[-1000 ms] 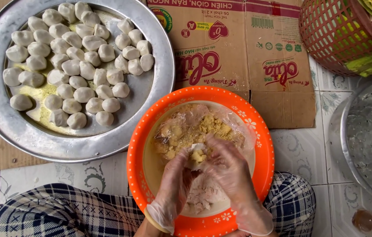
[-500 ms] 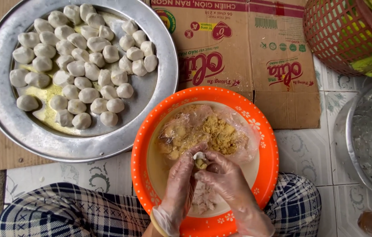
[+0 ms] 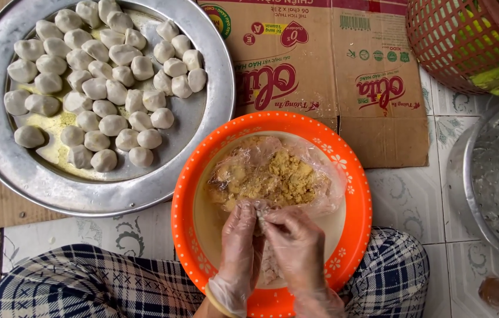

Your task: Forming small dough balls with filling by hand and arranging them on a large metal tray.

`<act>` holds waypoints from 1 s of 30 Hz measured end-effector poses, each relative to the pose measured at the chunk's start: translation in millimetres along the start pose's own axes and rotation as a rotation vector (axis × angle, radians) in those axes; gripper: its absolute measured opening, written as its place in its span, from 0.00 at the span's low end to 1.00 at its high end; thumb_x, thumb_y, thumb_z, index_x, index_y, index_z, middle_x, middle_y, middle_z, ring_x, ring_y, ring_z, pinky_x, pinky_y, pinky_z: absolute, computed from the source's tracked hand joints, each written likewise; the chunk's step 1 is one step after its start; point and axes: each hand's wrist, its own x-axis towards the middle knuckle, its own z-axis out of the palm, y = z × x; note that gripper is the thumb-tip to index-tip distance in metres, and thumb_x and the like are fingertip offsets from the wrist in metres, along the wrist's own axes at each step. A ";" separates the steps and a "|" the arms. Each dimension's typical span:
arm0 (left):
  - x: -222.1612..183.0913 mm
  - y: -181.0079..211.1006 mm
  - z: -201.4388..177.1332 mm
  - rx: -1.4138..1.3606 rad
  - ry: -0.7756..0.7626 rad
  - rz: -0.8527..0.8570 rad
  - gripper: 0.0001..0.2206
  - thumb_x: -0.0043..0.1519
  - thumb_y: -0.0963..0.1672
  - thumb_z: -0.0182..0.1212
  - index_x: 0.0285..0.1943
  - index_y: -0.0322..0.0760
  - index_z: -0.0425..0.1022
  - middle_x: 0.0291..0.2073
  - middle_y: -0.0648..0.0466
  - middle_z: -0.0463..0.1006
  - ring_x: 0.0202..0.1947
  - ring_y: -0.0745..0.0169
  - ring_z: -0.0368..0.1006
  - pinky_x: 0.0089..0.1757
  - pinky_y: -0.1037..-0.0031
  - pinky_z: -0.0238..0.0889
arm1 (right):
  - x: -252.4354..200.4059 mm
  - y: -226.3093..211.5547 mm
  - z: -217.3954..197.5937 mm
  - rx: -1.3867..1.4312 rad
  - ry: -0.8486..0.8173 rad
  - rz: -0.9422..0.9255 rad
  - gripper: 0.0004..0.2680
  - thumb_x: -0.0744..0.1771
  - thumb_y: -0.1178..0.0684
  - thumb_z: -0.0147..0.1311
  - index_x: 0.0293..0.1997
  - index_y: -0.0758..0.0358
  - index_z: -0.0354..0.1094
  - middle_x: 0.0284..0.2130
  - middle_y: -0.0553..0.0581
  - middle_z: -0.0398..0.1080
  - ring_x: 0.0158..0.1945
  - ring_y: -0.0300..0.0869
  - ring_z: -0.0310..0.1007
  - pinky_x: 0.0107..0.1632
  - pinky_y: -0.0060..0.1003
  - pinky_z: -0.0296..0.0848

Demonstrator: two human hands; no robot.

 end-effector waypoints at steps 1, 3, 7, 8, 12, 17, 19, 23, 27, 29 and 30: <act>6.2 -6.3 -6.9 -0.053 0.035 0.037 0.08 0.68 0.42 0.56 0.49 0.31 0.75 0.38 0.48 0.78 0.35 0.62 0.71 0.42 0.72 0.68 | -2.0 -3.3 4.8 -0.084 0.018 -0.173 0.08 0.58 0.67 0.66 0.33 0.61 0.77 0.31 0.52 0.80 0.30 0.35 0.78 0.32 0.24 0.82; 6.9 -4.0 -6.0 -0.106 0.068 0.078 0.07 0.69 0.41 0.54 0.50 0.30 0.74 0.40 0.46 0.77 0.37 0.60 0.71 0.42 0.71 0.68 | -4.6 0.0 10.2 -0.166 0.036 -0.348 0.07 0.58 0.66 0.65 0.32 0.62 0.75 0.30 0.52 0.79 0.28 0.34 0.76 0.27 0.22 0.79; -3.6 13.5 2.9 -0.001 -0.163 0.054 0.20 0.70 0.49 0.46 0.65 0.32 0.62 0.52 0.46 0.69 0.48 0.56 0.67 0.50 0.65 0.64 | -4.1 19.4 4.2 -0.151 -0.125 -0.219 0.20 0.58 0.64 0.68 0.53 0.56 0.72 0.53 0.58 0.72 0.50 0.45 0.77 0.44 0.30 0.88; -2.5 13.5 1.0 -0.080 -0.220 -0.018 0.29 0.68 0.50 0.45 0.78 0.35 0.52 0.64 0.43 0.65 0.58 0.53 0.67 0.59 0.61 0.63 | -2.1 22.0 -0.6 -0.130 -0.176 -0.133 0.26 0.57 0.65 0.69 0.61 0.57 0.68 0.60 0.60 0.67 0.58 0.50 0.74 0.50 0.33 0.88; -13.1 17.8 14.2 0.144 -0.224 -0.021 0.27 0.66 0.46 0.51 0.75 0.33 0.61 0.63 0.42 0.71 0.61 0.53 0.68 0.62 0.65 0.60 | -4.6 -5.1 -2.2 -0.017 -0.004 -0.117 0.14 0.59 0.67 0.65 0.48 0.64 0.76 0.47 0.55 0.76 0.47 0.40 0.80 0.50 0.29 0.83; -10.5 30.8 12.0 0.131 0.047 -0.093 0.18 0.68 0.46 0.53 0.60 0.29 0.75 0.40 0.47 0.78 0.33 0.65 0.71 0.34 0.78 0.66 | -2.8 2.3 -15.2 0.078 -0.262 0.008 0.27 0.57 0.67 0.67 0.60 0.43 0.71 0.47 0.53 0.76 0.39 0.37 0.78 0.41 0.26 0.87; -6.9 31.3 5.7 0.069 0.011 -0.135 0.20 0.69 0.48 0.50 0.62 0.27 0.73 0.43 0.44 0.78 0.38 0.59 0.73 0.40 0.70 0.70 | -5.2 -2.5 -20.9 0.052 -0.327 -0.165 0.31 0.58 0.69 0.65 0.65 0.39 0.64 0.55 0.54 0.70 0.42 0.36 0.78 0.43 0.24 0.87; -6.3 15.3 -1.2 0.026 -0.013 -0.179 0.17 0.68 0.46 0.54 0.58 0.27 0.75 0.42 0.45 0.78 0.36 0.62 0.72 0.37 0.75 0.69 | -9.7 -7.0 -17.5 -0.157 -0.157 -0.448 0.18 0.60 0.65 0.65 0.54 0.57 0.75 0.50 0.53 0.73 0.46 0.39 0.79 0.46 0.26 0.82; -4.4 2.9 -10.5 -0.040 0.000 -0.085 0.10 0.68 0.44 0.57 0.50 0.30 0.75 0.41 0.47 0.78 0.36 0.63 0.71 0.41 0.72 0.70 | -7.3 -11.7 -10.4 -0.120 -0.060 -0.388 0.11 0.59 0.67 0.65 0.42 0.64 0.78 0.38 0.52 0.76 0.35 0.35 0.78 0.36 0.23 0.81; -8.7 13.2 1.2 0.052 0.035 -0.086 0.16 0.68 0.44 0.52 0.57 0.25 0.76 0.47 0.41 0.80 0.44 0.55 0.74 0.48 0.68 0.70 | -4.5 2.5 -10.6 0.139 -0.185 -0.100 0.13 0.59 0.69 0.64 0.43 0.57 0.79 0.43 0.53 0.79 0.43 0.38 0.82 0.47 0.26 0.86; -6.5 13.2 -3.0 0.050 0.035 -0.086 0.16 0.68 0.44 0.52 0.57 0.25 0.76 0.47 0.41 0.80 0.44 0.55 0.74 0.48 0.68 0.70 | -4.6 -1.9 -13.9 0.138 -0.186 -0.100 0.13 0.59 0.69 0.64 0.43 0.57 0.79 0.43 0.53 0.79 0.43 0.38 0.82 0.47 0.26 0.86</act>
